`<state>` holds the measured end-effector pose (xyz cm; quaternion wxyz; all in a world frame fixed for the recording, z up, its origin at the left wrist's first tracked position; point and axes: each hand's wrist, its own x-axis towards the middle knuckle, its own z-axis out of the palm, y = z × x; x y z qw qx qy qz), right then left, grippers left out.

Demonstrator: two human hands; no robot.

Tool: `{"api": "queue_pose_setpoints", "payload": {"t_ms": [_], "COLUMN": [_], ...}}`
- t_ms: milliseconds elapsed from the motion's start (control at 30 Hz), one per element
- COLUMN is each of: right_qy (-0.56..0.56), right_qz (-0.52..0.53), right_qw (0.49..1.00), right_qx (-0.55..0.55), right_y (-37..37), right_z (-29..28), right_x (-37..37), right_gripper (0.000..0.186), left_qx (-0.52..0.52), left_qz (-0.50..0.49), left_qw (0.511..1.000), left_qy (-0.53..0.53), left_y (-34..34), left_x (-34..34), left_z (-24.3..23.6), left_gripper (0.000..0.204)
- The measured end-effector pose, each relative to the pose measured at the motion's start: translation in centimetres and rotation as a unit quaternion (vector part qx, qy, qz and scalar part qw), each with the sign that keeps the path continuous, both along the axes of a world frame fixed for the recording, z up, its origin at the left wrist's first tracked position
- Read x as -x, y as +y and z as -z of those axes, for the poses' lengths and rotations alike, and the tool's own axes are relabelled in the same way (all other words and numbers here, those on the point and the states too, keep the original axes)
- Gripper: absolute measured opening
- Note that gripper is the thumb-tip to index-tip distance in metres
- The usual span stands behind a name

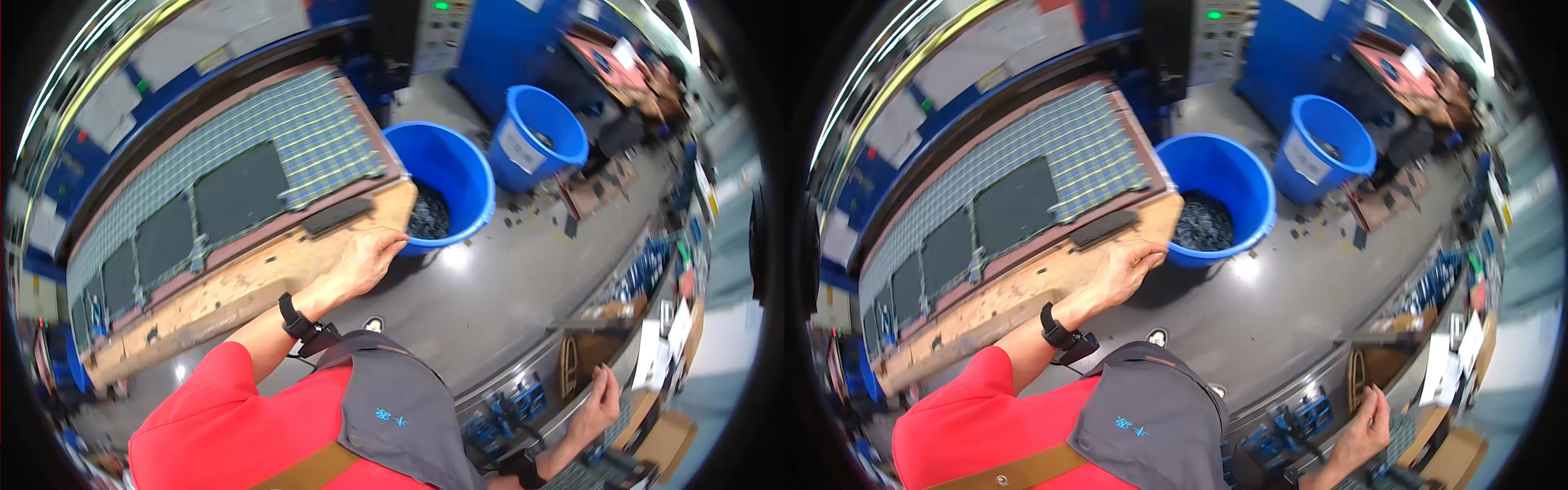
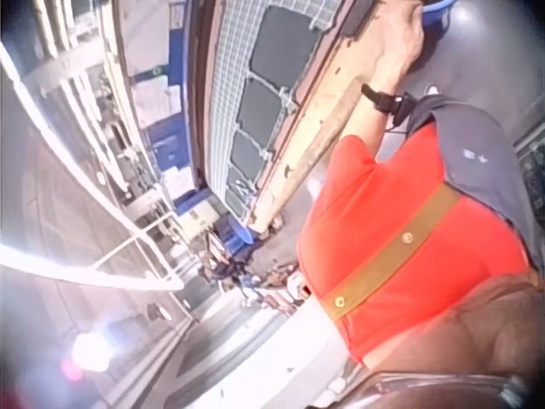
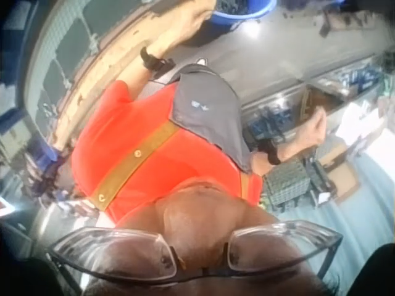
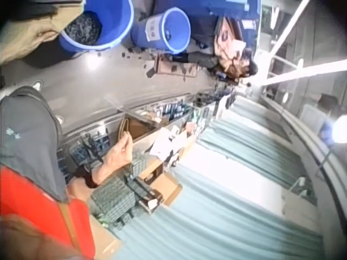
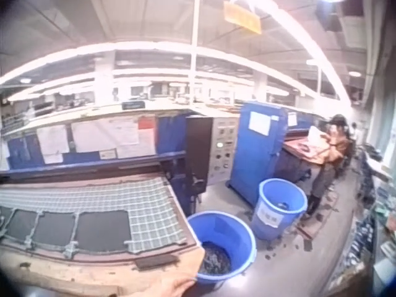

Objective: Cutting out specific shapes from plaid leather fabric using scissors and a metal template.

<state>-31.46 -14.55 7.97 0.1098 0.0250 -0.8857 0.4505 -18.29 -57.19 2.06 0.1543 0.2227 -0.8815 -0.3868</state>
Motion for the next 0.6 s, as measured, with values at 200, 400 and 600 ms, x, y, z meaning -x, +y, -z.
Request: {"api": "queue_pose_setpoints", "payload": {"t_ms": [200,400,600], "right_qy": [0.074,0.038,0.08], "right_qz": [-0.297,-0.544,-0.747], "right_qw": [0.951,0.837,0.66], "right_qx": [-0.034,-0.044,0.017], "right_y": [-18.4,-32.1,-42.6], "right_z": [-1.7,0.9,3.1], "right_x": [4.4,4.3,-0.3], "right_gripper": [0.017,0.015,0.017], "left_qx": [0.011,0.042,0.183], "left_qz": [-0.128,-0.289,-0.403], "left_qw": [0.992,0.956,0.896], "left_qy": [-0.003,0.023,0.029], "left_y": [-4.0,-3.5,-2.1], "left_x": [-9.8,-18.0,-19.1], "left_z": [0.3,1.6,2.9], "left_gripper": [0.02,0.015,0.011]}}
